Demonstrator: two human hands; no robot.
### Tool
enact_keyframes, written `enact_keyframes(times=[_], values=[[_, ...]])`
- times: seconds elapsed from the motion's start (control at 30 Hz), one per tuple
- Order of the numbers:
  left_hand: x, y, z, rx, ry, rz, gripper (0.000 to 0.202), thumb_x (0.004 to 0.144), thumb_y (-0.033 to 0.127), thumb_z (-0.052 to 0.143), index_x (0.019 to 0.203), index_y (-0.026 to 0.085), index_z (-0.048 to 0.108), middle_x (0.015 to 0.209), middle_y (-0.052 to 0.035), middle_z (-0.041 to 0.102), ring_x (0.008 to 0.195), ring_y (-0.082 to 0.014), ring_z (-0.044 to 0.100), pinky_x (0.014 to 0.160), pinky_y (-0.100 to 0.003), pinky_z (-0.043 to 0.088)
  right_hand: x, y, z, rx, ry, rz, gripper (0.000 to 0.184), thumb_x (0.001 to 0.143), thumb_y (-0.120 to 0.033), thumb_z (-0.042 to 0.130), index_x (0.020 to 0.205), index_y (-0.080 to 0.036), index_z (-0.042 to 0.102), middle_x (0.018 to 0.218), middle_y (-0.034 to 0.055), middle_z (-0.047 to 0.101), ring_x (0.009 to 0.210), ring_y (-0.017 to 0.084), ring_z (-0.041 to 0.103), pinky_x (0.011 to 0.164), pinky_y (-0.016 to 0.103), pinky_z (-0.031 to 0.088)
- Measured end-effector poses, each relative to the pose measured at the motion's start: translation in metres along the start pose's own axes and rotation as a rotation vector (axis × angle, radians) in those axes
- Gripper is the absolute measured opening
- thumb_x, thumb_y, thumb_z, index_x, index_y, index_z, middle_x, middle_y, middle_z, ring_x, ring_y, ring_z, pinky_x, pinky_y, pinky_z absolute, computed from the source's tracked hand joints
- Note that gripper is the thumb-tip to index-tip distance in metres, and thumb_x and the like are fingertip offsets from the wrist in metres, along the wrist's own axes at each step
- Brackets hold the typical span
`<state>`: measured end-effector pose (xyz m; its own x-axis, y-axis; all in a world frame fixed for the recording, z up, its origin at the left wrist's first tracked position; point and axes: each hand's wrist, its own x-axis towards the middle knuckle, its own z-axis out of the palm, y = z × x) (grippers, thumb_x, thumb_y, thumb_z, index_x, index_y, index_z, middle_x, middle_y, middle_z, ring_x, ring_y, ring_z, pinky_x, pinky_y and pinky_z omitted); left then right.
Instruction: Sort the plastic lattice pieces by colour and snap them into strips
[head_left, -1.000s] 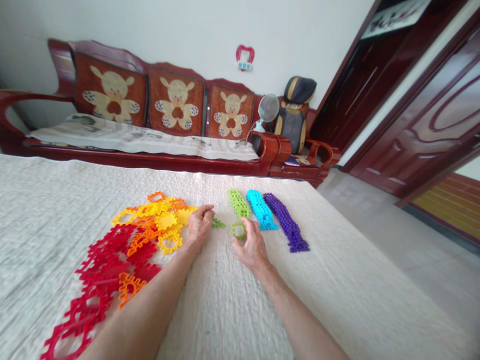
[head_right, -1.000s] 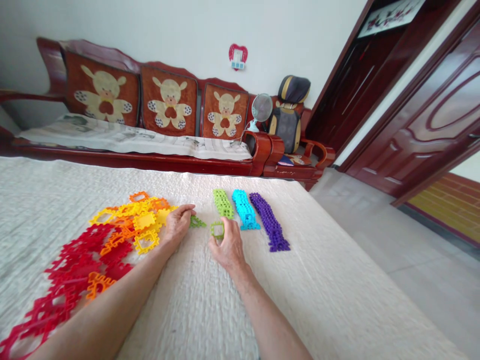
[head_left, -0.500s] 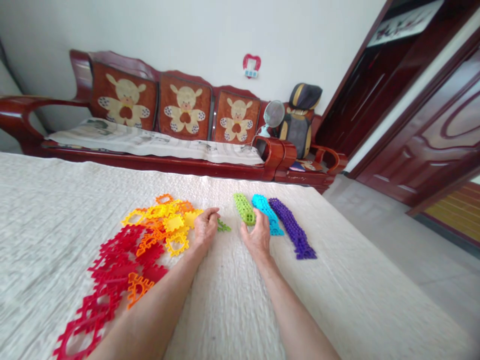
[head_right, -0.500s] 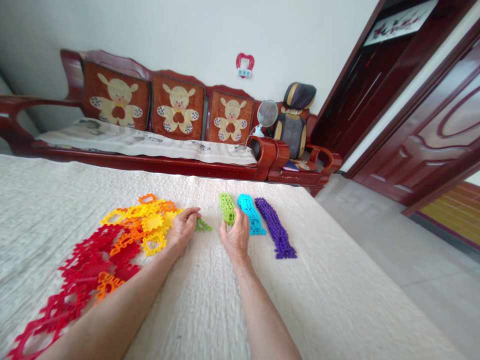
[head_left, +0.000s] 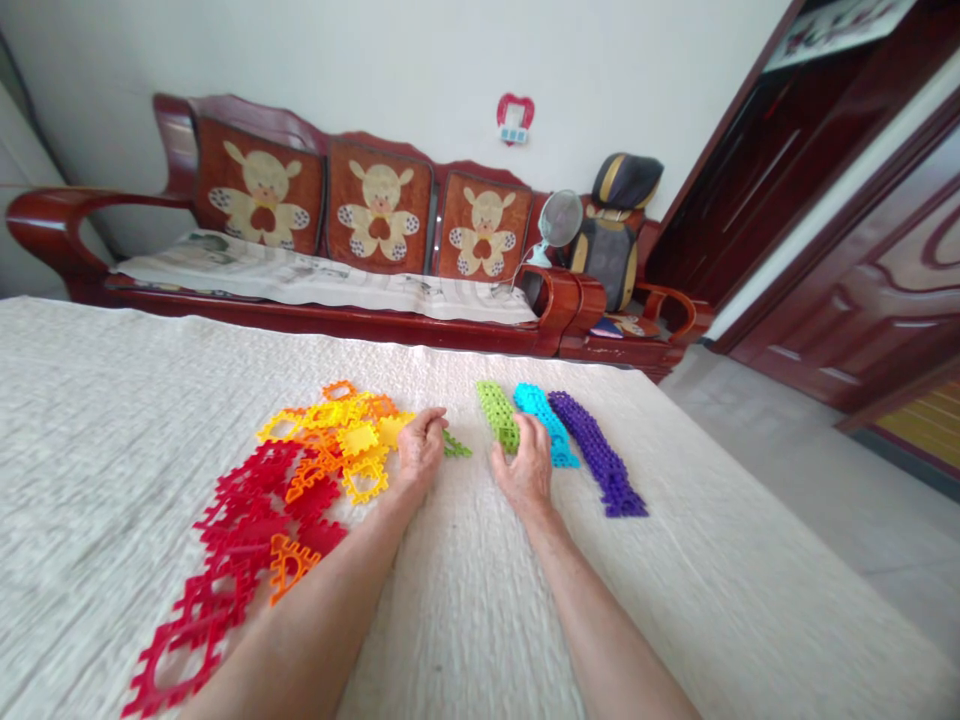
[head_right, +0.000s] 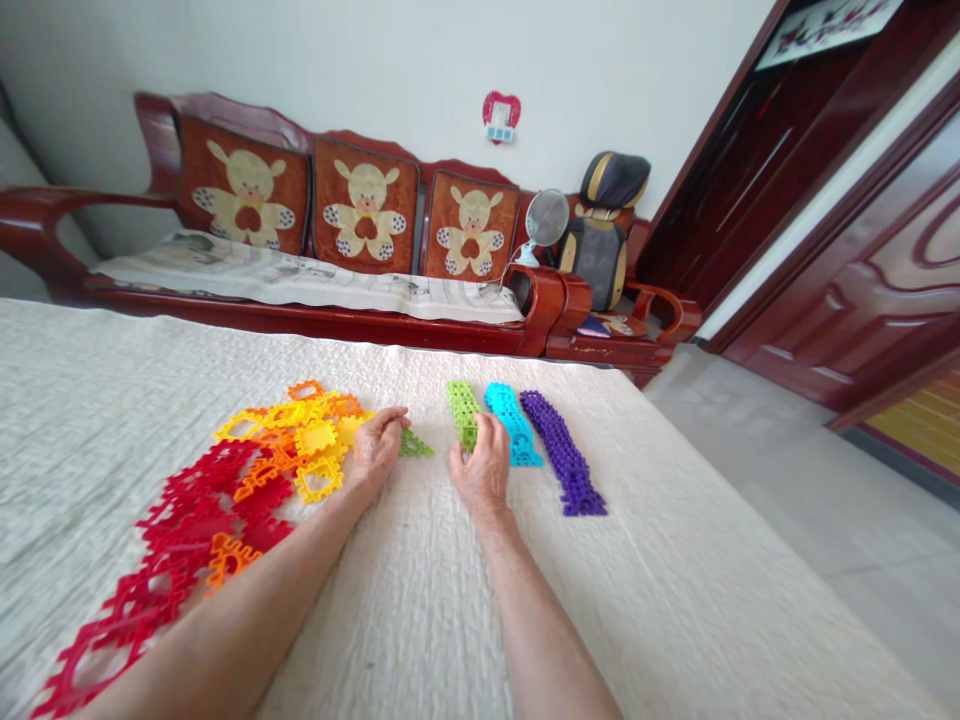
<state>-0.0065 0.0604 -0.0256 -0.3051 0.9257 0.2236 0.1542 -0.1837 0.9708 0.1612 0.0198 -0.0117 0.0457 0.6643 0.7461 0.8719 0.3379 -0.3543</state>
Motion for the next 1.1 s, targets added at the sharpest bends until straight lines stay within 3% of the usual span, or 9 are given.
enact_keyframes(times=[0.17, 0.33, 0.53, 0.7, 0.83, 1.1], values=[[0.001, -0.001, 0.001, 0.027, 0.043, 0.03, 0.03, 0.078, 0.017, 0.043, 0.093, 0.016, 0.069, 0.085, -0.0051, 0.071, 0.083, -0.0175, 0.066, 0.082, -0.031, 0.051, -0.006, -0.017, 0.002, 0.162, -0.176, -0.107, 0.04, 0.081, -0.015, 0.05, 0.121, -0.014, 0.051, 0.116, 0.0133, 0.059, 0.113, 0.024, 0.052, 0.099, 0.043, 0.044], [0.003, -0.002, 0.0, 0.101, 0.026, 0.053, 0.033, 0.079, 0.012, 0.041, 0.097, 0.015, 0.069, 0.097, -0.0082, 0.072, 0.094, -0.0201, 0.066, 0.091, -0.035, 0.05, -0.009, -0.028, 0.007, 0.206, -0.402, -0.221, 0.041, 0.082, -0.012, 0.048, 0.123, -0.015, 0.051, 0.12, 0.0127, 0.061, 0.113, 0.025, 0.055, 0.099, 0.044, 0.044], [0.006, -0.006, 0.002, 0.16, -0.043, 0.086, 0.033, 0.081, 0.012, 0.04, 0.098, 0.015, 0.069, 0.093, -0.0081, 0.073, 0.09, -0.019, 0.067, 0.087, -0.033, 0.051, -0.007, -0.027, 0.009, 0.204, -0.441, -0.152, 0.035, 0.08, -0.011, 0.053, 0.115, -0.015, 0.057, 0.108, 0.0107, 0.066, 0.1, 0.024, 0.059, 0.091, 0.04, 0.046], [0.004, -0.004, 0.002, 0.235, -0.108, 0.1, 0.035, 0.083, 0.012, 0.04, 0.104, 0.014, 0.068, 0.09, -0.0076, 0.073, 0.085, -0.0179, 0.067, 0.081, -0.032, 0.052, -0.007, -0.027, 0.009, 0.167, -0.473, -0.177, 0.024, 0.084, -0.012, 0.05, 0.103, -0.017, 0.063, 0.096, 0.0087, 0.064, 0.094, 0.022, 0.058, 0.085, 0.036, 0.046], [0.003, -0.003, 0.001, 0.255, -0.129, 0.146, 0.036, 0.082, 0.01, 0.04, 0.102, 0.015, 0.069, 0.09, -0.0065, 0.073, 0.086, -0.0161, 0.067, 0.083, -0.029, 0.052, -0.01, -0.023, 0.013, 0.199, -0.432, -0.161, 0.025, 0.086, -0.012, 0.045, 0.102, -0.017, 0.063, 0.096, 0.009, 0.063, 0.094, 0.022, 0.057, 0.086, 0.036, 0.046], [0.001, -0.003, -0.001, 0.299, -0.242, 0.197, 0.034, 0.074, 0.008, 0.046, 0.094, 0.017, 0.072, 0.092, -0.0041, 0.074, 0.087, -0.0162, 0.067, 0.085, -0.028, 0.051, -0.009, -0.009, 0.026, 0.28, -0.125, 0.06, 0.029, 0.09, -0.019, 0.036, 0.102, -0.014, 0.062, 0.094, 0.0116, 0.067, 0.09, 0.022, 0.061, 0.081, 0.035, 0.049]])
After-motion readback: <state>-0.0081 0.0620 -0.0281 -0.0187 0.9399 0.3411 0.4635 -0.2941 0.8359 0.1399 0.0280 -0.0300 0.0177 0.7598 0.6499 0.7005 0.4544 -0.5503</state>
